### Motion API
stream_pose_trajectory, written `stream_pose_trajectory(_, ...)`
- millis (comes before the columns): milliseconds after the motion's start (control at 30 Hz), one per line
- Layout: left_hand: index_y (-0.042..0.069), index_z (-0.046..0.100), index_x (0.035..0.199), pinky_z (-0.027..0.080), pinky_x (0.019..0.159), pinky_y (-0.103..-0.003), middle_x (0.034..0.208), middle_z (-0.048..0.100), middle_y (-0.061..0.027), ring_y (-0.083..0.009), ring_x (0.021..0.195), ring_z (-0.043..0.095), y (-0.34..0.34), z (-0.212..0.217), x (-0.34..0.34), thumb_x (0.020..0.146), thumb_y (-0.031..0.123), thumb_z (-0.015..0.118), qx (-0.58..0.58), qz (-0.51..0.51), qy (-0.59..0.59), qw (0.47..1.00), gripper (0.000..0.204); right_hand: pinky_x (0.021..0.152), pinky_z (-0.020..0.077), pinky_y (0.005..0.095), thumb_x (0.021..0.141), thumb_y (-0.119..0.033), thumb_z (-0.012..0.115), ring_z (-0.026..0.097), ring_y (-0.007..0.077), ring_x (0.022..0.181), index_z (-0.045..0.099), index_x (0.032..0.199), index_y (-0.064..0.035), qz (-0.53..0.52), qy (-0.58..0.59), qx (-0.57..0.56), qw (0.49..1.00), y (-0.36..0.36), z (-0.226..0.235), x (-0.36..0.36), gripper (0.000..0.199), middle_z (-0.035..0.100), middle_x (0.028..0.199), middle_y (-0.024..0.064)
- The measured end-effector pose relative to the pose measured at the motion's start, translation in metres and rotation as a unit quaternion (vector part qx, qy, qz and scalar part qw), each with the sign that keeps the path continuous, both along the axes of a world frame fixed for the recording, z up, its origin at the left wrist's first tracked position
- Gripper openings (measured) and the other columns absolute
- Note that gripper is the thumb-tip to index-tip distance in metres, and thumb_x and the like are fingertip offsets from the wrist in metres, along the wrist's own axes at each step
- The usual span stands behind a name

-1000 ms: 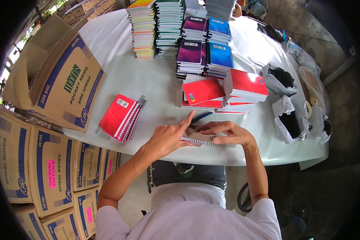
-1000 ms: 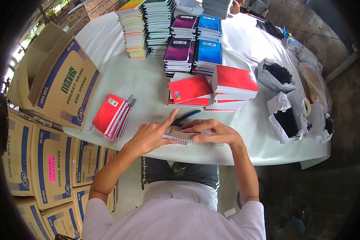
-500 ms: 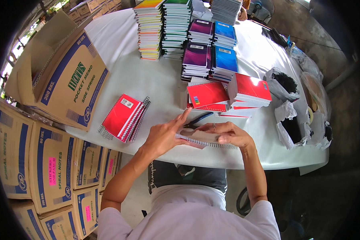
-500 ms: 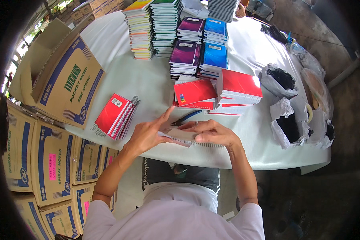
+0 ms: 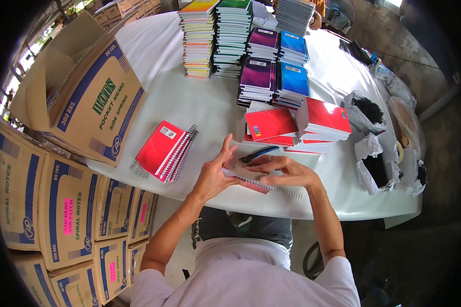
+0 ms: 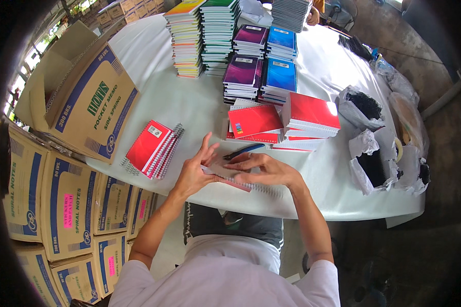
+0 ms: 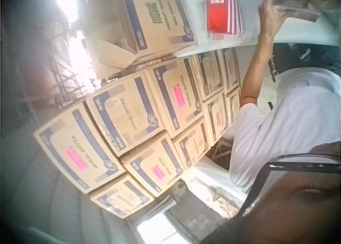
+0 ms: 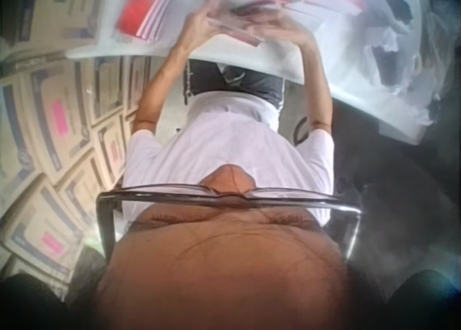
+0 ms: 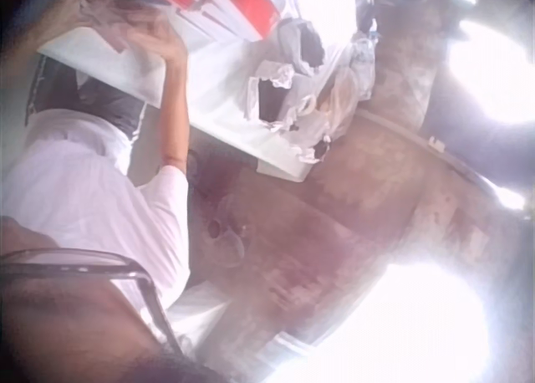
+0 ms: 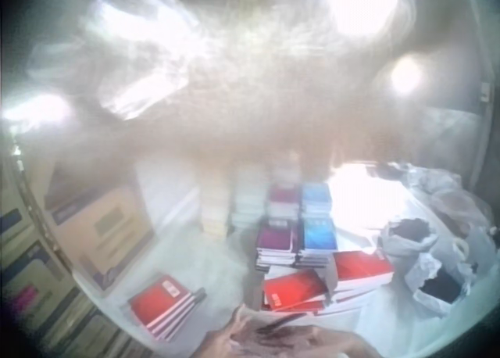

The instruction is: The person assembles notebooks by hand. The person takes a stack of paper, threads a wire spiral through the side perforations, and trims the wire using shears.

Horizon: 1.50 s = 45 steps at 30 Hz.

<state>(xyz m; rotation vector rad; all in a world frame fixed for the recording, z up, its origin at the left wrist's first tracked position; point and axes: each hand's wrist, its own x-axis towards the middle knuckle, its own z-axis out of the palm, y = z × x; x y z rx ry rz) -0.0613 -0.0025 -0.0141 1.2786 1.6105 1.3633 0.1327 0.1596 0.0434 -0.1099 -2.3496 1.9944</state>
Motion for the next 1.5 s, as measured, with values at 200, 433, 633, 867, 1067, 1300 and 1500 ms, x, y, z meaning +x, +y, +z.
stream_pose_trajectory(200, 0.024, 0.007, 0.157, 0.050, 0.104, -0.038, 0.153, 0.036, -0.0208, -0.0275, 0.132, 0.048, -0.002, -0.008, 0.002, 0.062, 0.007, 0.089, 0.035, 0.014, -0.036, 0.999, 0.127, 0.102, 0.0425, 0.0383, 0.088, -0.035, 0.072, 0.057, 0.0292, 0.118, 0.068, 0.122, -0.0010, -0.001, -0.010, 0.012, 1.000, 0.006, -0.005, -0.007, 0.048, 0.062, 0.128, 0.0188)
stream_pose_trajectory(433, 0.023, 0.004, 0.157, 0.048, 0.106, -0.039, 0.159, 0.020, -0.0238, -0.0265, 0.136, 0.040, -0.004, -0.018, 0.001, 0.064, 0.004, 0.088, 0.052, 0.040, -0.126, 0.990, 0.127, 0.102, 0.0420, 0.0372, 0.088, -0.037, 0.072, 0.057, 0.0288, 0.119, 0.068, 0.121, -0.0024, -0.001, -0.021, 0.051, 0.998, 0.000, -0.002, -0.018, 0.049, 0.061, 0.128, 0.0184)
stream_pose_trajectory(633, 0.020, -0.003, 0.157, 0.050, 0.102, -0.037, 0.161, 0.012, -0.0232, -0.0282, 0.138, 0.037, -0.006, -0.009, 0.001, 0.067, 0.001, 0.086, 0.018, 0.062, -0.134, 0.989, 0.128, 0.099, 0.0447, 0.0388, 0.088, -0.036, 0.071, 0.058, 0.0317, 0.115, 0.068, 0.122, -0.0010, -0.004, 0.012, 0.097, 0.995, -0.011, 0.004, -0.027, 0.049, 0.060, 0.127, 0.0206)
stream_pose_trajectory(867, 0.018, 0.005, 0.158, 0.049, 0.099, -0.032, 0.150, 0.041, -0.0234, -0.0223, 0.131, 0.048, -0.013, -0.025, -0.007, 0.080, 0.002, 0.078, -0.011, -0.054, -0.121, 0.991, 0.109, 0.101, 0.0434, 0.0393, 0.090, -0.034, 0.070, 0.055, 0.0319, 0.120, 0.066, 0.124, -0.0015, -0.043, -0.004, 0.138, 0.990, -0.017, 0.009, -0.012, 0.047, 0.060, 0.128, 0.0215)
stream_pose_trajectory(1067, 0.020, 0.004, 0.158, 0.047, 0.098, -0.029, 0.147, 0.044, -0.0250, -0.0240, 0.131, 0.050, -0.007, -0.036, -0.006, 0.088, 0.001, 0.070, 0.014, -0.104, -0.015, 0.994, 0.098, 0.100, 0.0440, 0.0395, 0.091, -0.033, 0.069, 0.057, 0.0311, 0.118, 0.067, 0.122, 0.0011, -0.014, -0.017, 0.113, 0.993, -0.015, 0.017, 0.003, 0.046, 0.065, 0.121, 0.0200)
stream_pose_trajectory(1300, 0.016, -0.003, 0.157, 0.045, 0.102, -0.034, 0.152, 0.036, -0.0259, -0.0299, 0.138, 0.041, -0.011, -0.027, -0.007, 0.091, 0.012, 0.069, -0.004, -0.101, -0.102, 0.990, 0.098, 0.101, 0.0430, 0.0401, 0.091, -0.031, 0.069, 0.057, 0.0325, 0.119, 0.065, 0.123, 0.0027, -0.015, -0.011, 0.153, 0.988, -0.014, 0.015, -0.010, 0.046, 0.064, 0.122, 0.0220)
stream_pose_trajectory(1500, 0.006, 0.037, 0.149, 0.041, 0.108, -0.035, 0.146, 0.048, -0.0170, -0.0239, 0.138, 0.043, -0.020, -0.004, -0.020, 0.097, 0.027, 0.062, -0.009, -0.126, -0.066, 0.990, 0.062, 0.095, 0.0477, 0.0428, 0.082, -0.032, 0.077, 0.059, 0.0389, 0.114, 0.068, 0.122, -0.0025, -0.246, -0.044, 0.261, 0.932, -0.012, 0.028, 0.088, 0.050, 0.059, 0.126, 0.0249)
